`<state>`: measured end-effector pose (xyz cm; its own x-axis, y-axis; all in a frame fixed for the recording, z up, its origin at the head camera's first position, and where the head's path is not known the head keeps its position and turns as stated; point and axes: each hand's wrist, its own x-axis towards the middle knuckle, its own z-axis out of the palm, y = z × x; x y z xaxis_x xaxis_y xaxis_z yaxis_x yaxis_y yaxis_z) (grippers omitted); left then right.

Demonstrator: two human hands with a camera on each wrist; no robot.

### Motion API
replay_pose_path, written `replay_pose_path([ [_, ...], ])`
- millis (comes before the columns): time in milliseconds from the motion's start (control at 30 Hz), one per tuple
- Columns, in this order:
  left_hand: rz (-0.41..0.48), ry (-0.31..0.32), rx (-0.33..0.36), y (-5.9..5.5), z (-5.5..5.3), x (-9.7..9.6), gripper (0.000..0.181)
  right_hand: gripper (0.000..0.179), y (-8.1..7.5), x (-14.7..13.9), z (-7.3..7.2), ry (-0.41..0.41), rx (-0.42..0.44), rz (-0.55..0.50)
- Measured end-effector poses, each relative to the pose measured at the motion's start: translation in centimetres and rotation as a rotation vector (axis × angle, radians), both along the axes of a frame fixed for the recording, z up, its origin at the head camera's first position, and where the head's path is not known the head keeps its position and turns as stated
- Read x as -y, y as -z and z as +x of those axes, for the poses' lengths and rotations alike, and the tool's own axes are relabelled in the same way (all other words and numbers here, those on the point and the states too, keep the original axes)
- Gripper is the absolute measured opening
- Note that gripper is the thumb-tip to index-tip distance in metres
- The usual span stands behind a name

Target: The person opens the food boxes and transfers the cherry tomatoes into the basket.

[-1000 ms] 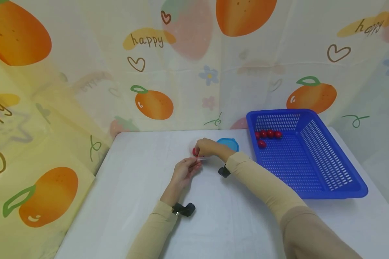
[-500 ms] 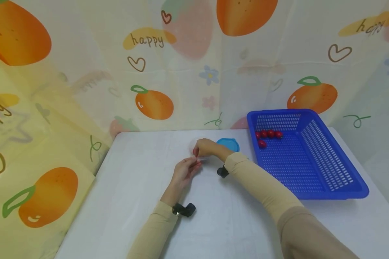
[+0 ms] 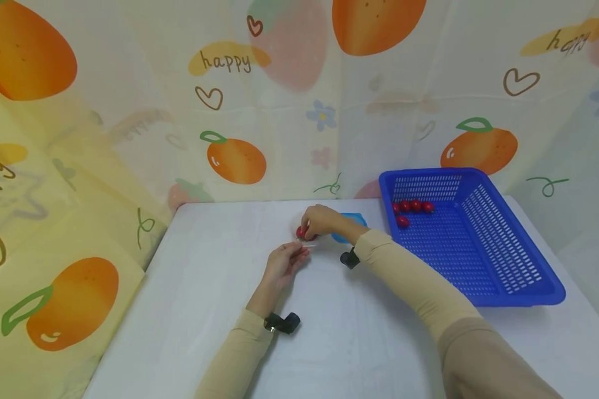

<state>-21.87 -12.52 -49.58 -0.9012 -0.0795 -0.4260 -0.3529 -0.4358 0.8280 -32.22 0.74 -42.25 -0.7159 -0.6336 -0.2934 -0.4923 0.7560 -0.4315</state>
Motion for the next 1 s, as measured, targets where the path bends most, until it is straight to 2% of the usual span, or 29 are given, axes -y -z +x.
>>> replay_pose_path([
  [233, -0.011, -0.01, 0.024, 0.1, 0.0, 0.0, 0.026, 0.018, -2.1, -1.5, -0.4, -0.003, -0.029, -0.052],
  [367, -0.032, -0.008, 0.039, 0.1, 0.0, 0.0, 0.029, 0.017, -2.8, -2.5, -1.0, 0.011, -0.035, -0.08],
  [567, -0.033, 0.004, 0.036, 0.0, 0.1, 0.0, 0.034, 0.021, -4.1, -3.7, -1.5, 0.051, -0.037, -0.053],
  [767, -0.009, 0.0, 0.008, 0.2, 0.1, -0.1, 0.028, 0.025, -5.5, -5.0, -1.9, 0.1, -0.051, -0.043],
  [1000, -0.016, 0.006, 0.009, 0.1, 0.1, 0.0, 0.028, 0.026, -6.6, -6.7, -2.3, 0.104, -0.074, -0.055],
])
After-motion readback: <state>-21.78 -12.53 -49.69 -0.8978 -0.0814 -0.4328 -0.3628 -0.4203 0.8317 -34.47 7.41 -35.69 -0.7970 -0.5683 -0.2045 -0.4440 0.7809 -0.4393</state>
